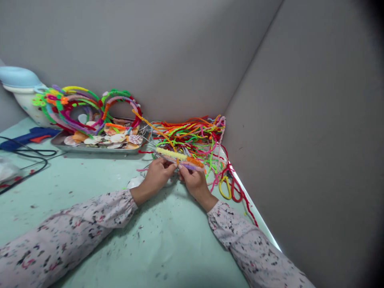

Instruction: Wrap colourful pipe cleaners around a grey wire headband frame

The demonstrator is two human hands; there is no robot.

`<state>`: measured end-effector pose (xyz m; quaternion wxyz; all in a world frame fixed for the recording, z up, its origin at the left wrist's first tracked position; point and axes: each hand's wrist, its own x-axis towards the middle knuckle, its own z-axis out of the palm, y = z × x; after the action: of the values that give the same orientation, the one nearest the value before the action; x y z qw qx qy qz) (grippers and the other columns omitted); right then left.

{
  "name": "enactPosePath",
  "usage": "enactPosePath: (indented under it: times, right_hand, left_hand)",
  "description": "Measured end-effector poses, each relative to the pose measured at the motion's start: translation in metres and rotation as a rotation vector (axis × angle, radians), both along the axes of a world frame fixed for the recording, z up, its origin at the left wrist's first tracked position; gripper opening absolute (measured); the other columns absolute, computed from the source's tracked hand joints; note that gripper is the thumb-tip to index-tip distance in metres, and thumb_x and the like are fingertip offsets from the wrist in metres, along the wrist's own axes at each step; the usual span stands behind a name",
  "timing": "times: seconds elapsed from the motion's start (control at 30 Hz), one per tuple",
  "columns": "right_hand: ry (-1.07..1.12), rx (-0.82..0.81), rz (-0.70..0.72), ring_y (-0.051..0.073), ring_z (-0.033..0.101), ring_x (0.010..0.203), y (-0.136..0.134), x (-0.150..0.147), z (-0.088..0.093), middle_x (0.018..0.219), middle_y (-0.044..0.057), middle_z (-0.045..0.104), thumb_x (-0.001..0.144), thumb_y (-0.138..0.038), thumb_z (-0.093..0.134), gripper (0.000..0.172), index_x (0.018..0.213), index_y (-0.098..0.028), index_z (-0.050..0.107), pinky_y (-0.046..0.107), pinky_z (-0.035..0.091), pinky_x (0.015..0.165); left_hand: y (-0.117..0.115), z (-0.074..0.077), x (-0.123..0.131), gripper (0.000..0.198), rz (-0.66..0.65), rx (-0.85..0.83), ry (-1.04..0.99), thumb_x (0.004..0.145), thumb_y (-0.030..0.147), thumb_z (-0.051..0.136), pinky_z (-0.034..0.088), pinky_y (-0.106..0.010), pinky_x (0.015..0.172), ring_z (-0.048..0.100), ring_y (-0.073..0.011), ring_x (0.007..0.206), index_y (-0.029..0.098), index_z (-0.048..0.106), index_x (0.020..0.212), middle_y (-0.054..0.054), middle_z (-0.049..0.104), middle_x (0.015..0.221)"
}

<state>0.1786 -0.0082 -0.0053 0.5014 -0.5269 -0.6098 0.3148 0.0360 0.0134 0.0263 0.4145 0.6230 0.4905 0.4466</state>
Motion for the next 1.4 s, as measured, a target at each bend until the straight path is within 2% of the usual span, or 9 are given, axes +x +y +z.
enactPosePath:
  times: [0.2, 0.33, 0.53, 0.73, 0.83, 0.93, 1.1, 1.27, 1.4]
  right_hand:
    - [-0.018, 0.024, -0.023, 0.016, 0.061, 0.057, -0.001, 0.0, -0.002, 0.064, 0.0, 0.065, 0.09, -0.04, 0.05, 0.026, 0.085, -0.021, 0.068, 0.027, 0.047, 0.054]
    - [-0.038, 0.028, -0.047, 0.016, 0.059, 0.053, 0.0, 0.001, -0.004, 0.061, 0.001, 0.066, 0.089, -0.04, 0.049, 0.029, 0.082, -0.02, 0.069, 0.027, 0.046, 0.051]
    - [-0.015, -0.017, -0.046, 0.015, 0.06, 0.052, 0.0, -0.001, -0.001, 0.062, 0.0, 0.065, 0.087, -0.038, 0.051, 0.024, 0.08, -0.021, 0.067, 0.025, 0.047, 0.052]
    - [0.042, -0.086, -0.064, 0.014, 0.058, 0.049, 0.0, 0.0, 0.002, 0.058, -0.002, 0.062, 0.083, -0.04, 0.055, 0.023, 0.078, -0.02, 0.066, 0.023, 0.045, 0.047]
    - [0.015, -0.096, -0.114, 0.014, 0.058, 0.047, 0.002, 0.001, 0.003, 0.052, -0.002, 0.06, 0.081, -0.038, 0.056, 0.024, 0.067, -0.019, 0.065, 0.023, 0.045, 0.047]
    - [-0.033, -0.092, -0.141, 0.014, 0.058, 0.047, 0.003, 0.001, 0.004, 0.051, -0.002, 0.06, 0.079, -0.031, 0.054, 0.025, 0.059, -0.019, 0.061, 0.023, 0.044, 0.048]
    - [-0.079, -0.054, -0.125, 0.014, 0.058, 0.049, 0.003, 0.001, 0.004, 0.05, -0.002, 0.059, 0.078, -0.026, 0.052, 0.024, 0.056, -0.02, 0.059, 0.023, 0.044, 0.051]
    - [-0.153, 0.012, -0.102, 0.015, 0.057, 0.052, 0.0, 0.001, 0.007, 0.052, -0.002, 0.059, 0.079, -0.023, 0.049, 0.022, 0.06, -0.02, 0.059, 0.024, 0.043, 0.053]
    - [-0.209, 0.093, -0.1, 0.016, 0.056, 0.056, -0.002, 0.001, 0.01, 0.057, -0.001, 0.061, 0.081, -0.021, 0.048, 0.022, 0.063, -0.02, 0.061, 0.025, 0.044, 0.058]
  left_hand:
    - [0.003, -0.005, -0.001, 0.026, 0.002, -0.037, 0.052, 0.07, 0.036, 0.06, 0.035, -0.024, 0.049, 0.046, -0.0118, 0.049, 0.014, 0.059, 0.057, 0.0, 0.055, 0.052]
    - [0.002, -0.004, 0.0, 0.022, 0.006, -0.082, 0.026, 0.069, 0.033, 0.06, 0.035, -0.024, 0.049, 0.048, -0.0119, 0.05, 0.014, 0.06, 0.059, -0.001, 0.058, 0.055]
    - [0.0, -0.002, 0.001, 0.017, 0.0, -0.112, -0.013, 0.069, 0.028, 0.058, 0.034, -0.023, 0.047, 0.046, -0.0109, 0.049, 0.015, 0.058, 0.057, 0.001, 0.054, 0.052]
    - [0.0, -0.007, 0.001, 0.016, -0.035, -0.125, -0.054, 0.07, 0.029, 0.059, 0.037, -0.023, 0.049, 0.048, -0.0113, 0.051, 0.015, 0.059, 0.063, 0.001, 0.056, 0.057]
    - [0.0, -0.008, 0.0, 0.018, -0.099, -0.076, -0.019, 0.075, 0.032, 0.057, 0.038, -0.023, 0.053, 0.05, -0.0123, 0.055, 0.015, 0.062, 0.07, 0.001, 0.059, 0.062]
    - [-0.001, -0.006, -0.002, 0.019, -0.102, -0.006, 0.096, 0.077, 0.031, 0.054, 0.037, -0.024, 0.055, 0.05, -0.0133, 0.057, 0.017, 0.057, 0.065, 0.002, 0.056, 0.058]
    - [-0.002, -0.002, -0.004, 0.022, -0.06, 0.046, 0.217, 0.079, 0.03, 0.051, 0.038, -0.026, 0.059, 0.052, -0.0155, 0.06, 0.019, 0.052, 0.06, 0.002, 0.055, 0.058]
    - [0.0, -0.003, -0.009, 0.028, -0.118, 0.105, 0.309, 0.079, 0.032, 0.049, 0.038, -0.028, 0.063, 0.052, -0.0183, 0.063, 0.02, 0.053, 0.054, -0.001, 0.055, 0.055]
    - [0.0, -0.003, -0.009, 0.03, -0.112, 0.102, 0.251, 0.08, 0.034, 0.05, 0.035, -0.029, 0.059, 0.051, -0.0176, 0.059, 0.02, 0.054, 0.054, -0.001, 0.055, 0.054]
